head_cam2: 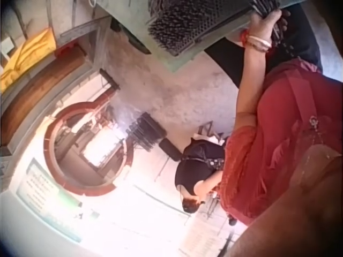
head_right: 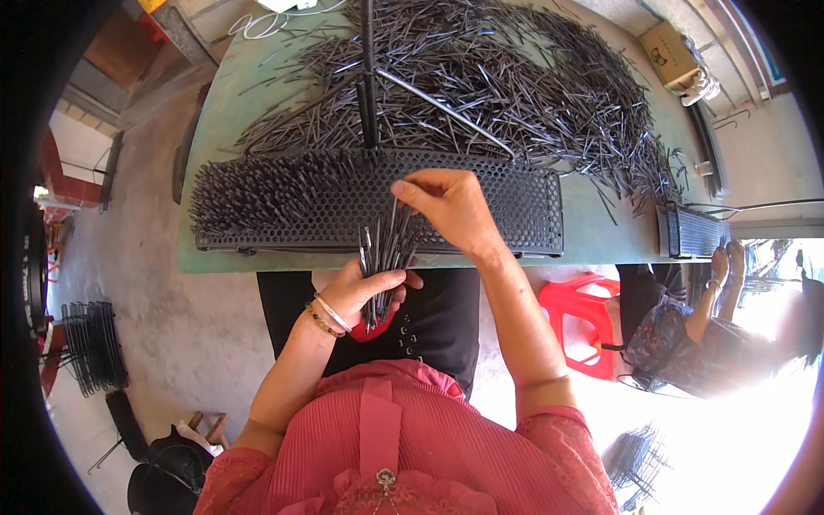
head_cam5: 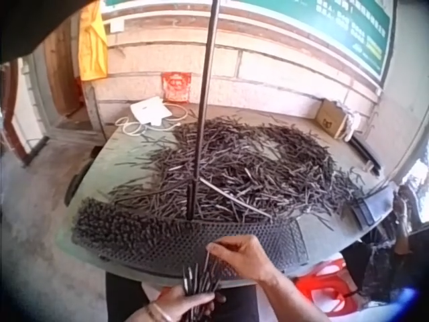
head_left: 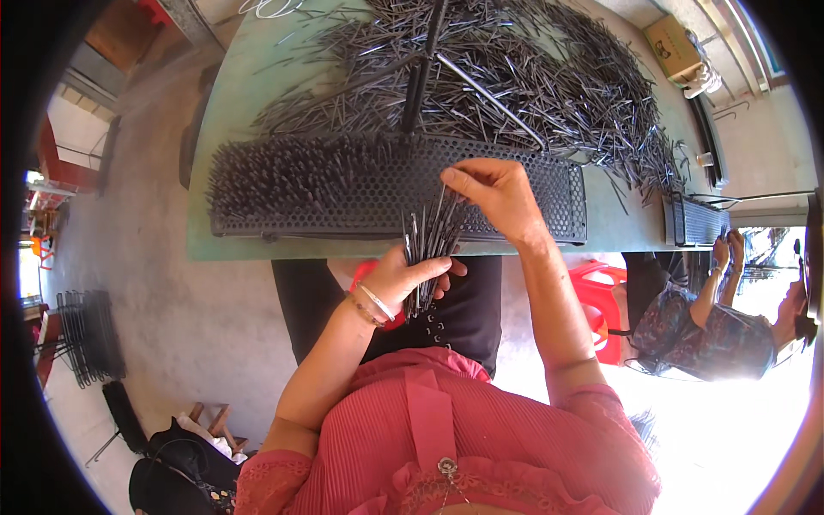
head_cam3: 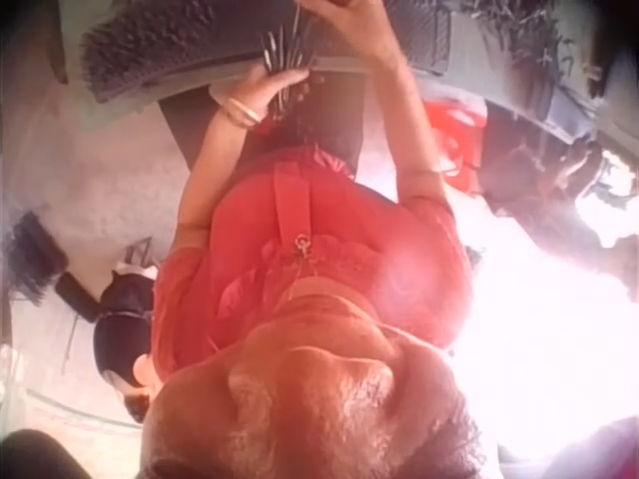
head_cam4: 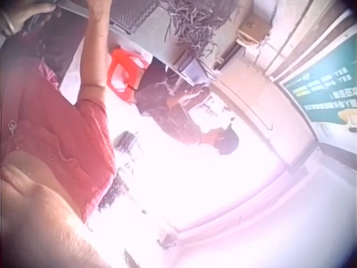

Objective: Sorting thin black metal rods and inserting them into a specialized grid holder.

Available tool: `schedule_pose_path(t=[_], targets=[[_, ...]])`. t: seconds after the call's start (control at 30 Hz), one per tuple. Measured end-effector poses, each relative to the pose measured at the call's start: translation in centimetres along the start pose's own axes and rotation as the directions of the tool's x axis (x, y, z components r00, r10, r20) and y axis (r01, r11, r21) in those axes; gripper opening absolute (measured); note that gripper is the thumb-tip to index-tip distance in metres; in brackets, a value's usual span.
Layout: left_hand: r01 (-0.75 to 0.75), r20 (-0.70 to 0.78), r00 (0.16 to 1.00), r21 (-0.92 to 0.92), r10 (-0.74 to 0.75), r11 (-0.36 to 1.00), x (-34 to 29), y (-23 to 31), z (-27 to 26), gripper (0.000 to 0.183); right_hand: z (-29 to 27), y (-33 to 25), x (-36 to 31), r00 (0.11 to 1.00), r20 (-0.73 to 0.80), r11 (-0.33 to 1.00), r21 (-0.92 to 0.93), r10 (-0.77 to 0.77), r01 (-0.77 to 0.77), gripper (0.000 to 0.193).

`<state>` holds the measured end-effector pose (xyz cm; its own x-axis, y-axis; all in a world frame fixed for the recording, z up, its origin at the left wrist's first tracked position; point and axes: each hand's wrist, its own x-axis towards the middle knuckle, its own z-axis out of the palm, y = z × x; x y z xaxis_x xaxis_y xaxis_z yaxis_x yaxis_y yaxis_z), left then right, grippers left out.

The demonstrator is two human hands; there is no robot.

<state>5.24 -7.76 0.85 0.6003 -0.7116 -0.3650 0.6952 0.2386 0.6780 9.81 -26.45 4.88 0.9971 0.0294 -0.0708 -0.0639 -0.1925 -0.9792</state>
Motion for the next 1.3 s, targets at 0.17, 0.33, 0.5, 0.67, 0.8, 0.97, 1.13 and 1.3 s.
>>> schedule_pose_path(t=[0.17, 0.33, 0.5, 0.67, 0.8, 0.97, 1.13, 1.3], targets=[[0.004, 0.007, 1.0, -0.011, -0.004, 1.0, -0.2, 0.9, -0.1, 0.025, -0.3, -1.4, 1.5, 0.999, 0.032, 1.0, -0.002, 0.023, -0.023, 0.02], [0.035, 0.131, 0.991, 0.028, -0.038, 0.999, -0.7, 0.9, -0.8, 0.03, -0.8, -1.1, 2.3, 0.997, -0.013, 0.988, 0.137, 0.078, -0.075, 0.022], [0.111, 0.068, 0.992, -0.123, -0.103, 0.986, -0.3, -0.6, 0.1, 0.031, -0.1, -0.6, 4.2, 0.946, -0.191, 0.965, -0.065, -0.261, 0.253, 0.02], [0.104, -0.019, 0.994, -0.117, -0.106, 0.988, 0.3, -1.5, 0.1, 0.03, 0.8, 0.2, 5.0, 0.911, -0.221, 0.916, -0.285, -0.349, 0.282, 0.019], [0.127, -0.038, 0.99, -0.138, -0.134, 0.982, 0.3, -1.7, -0.1, 0.03, 1.3, 1.0, 5.3, 0.872, -0.331, 0.921, -0.275, -0.361, 0.277, 0.019], [0.126, -0.057, 0.989, -0.171, -0.137, 0.977, 0.0, -1.5, 0.1, 0.027, 1.9, 1.8, 5.3, 0.843, -0.414, 0.935, -0.234, -0.344, 0.267, 0.017], [0.131, -0.05, 0.989, -0.172, -0.141, 0.976, 0.0, -1.5, 0.0, 0.025, 2.3, 1.9, 5.2, 0.836, -0.256, 0.838, -0.408, -0.485, 0.361, 0.014], [0.122, -0.064, 0.988, -0.202, -0.137, 0.972, 0.1, -1.8, -0.3, 0.025, 2.5, 2.2, 5.4, 0.809, -0.132, 0.75, -0.483, -0.573, 0.452, 0.018]])
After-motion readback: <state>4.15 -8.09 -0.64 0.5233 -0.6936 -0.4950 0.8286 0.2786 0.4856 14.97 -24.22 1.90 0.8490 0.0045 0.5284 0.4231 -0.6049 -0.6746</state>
